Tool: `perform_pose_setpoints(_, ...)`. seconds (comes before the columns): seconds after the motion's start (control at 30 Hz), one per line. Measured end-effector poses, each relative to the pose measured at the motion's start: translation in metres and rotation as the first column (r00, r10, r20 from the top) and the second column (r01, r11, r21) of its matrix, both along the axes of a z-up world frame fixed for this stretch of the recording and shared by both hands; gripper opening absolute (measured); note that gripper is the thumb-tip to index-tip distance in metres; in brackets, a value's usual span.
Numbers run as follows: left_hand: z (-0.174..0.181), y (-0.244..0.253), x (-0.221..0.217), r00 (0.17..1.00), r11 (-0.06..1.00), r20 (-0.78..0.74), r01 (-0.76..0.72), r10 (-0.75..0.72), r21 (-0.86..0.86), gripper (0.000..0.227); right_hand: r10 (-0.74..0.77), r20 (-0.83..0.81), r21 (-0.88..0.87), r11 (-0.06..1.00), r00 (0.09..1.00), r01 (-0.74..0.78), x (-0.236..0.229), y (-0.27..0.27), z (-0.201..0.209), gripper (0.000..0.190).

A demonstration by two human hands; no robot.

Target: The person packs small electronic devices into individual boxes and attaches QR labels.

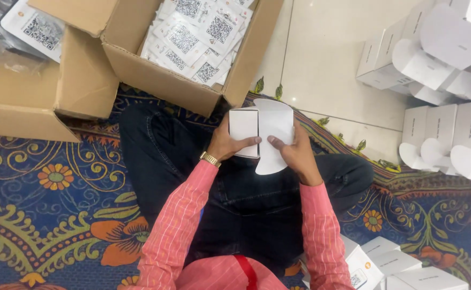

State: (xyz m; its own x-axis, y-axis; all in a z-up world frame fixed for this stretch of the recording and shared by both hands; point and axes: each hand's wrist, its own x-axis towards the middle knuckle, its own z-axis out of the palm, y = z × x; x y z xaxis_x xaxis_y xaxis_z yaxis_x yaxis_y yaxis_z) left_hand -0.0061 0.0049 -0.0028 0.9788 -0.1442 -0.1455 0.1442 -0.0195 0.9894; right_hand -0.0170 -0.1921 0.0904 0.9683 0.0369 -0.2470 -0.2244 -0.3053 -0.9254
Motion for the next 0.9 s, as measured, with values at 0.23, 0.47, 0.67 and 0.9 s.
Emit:
perform_pose_setpoints(0.23,-0.032,0.015,0.006,0.996,0.975,-0.078,-0.025,0.043,0.219,0.106,-0.014,-0.117,0.099,0.995,0.993,0.026,0.009,0.007,0.0,0.05)
perform_pose_setpoints(0.47,-0.021,0.002,0.005,0.975,0.897,-0.166,-0.063,0.15,0.438,0.112,-0.055,-0.207,0.255,0.961,0.977,0.108,0.008,-0.002,0.006,0.054)
perform_pose_setpoints(0.67,-0.01,0.004,0.006,0.967,0.838,-0.173,-0.068,0.19,0.542,0.097,-0.154,-0.107,0.157,0.973,0.982,0.17,0.012,-0.07,0.026,0.064)
perform_pose_setpoints(0.9,0.03,0.002,-0.016,0.914,0.585,0.347,-0.403,0.212,0.703,0.066,-0.197,-0.1,0.118,0.971,0.975,0.208,0.012,-0.112,0.026,0.068)
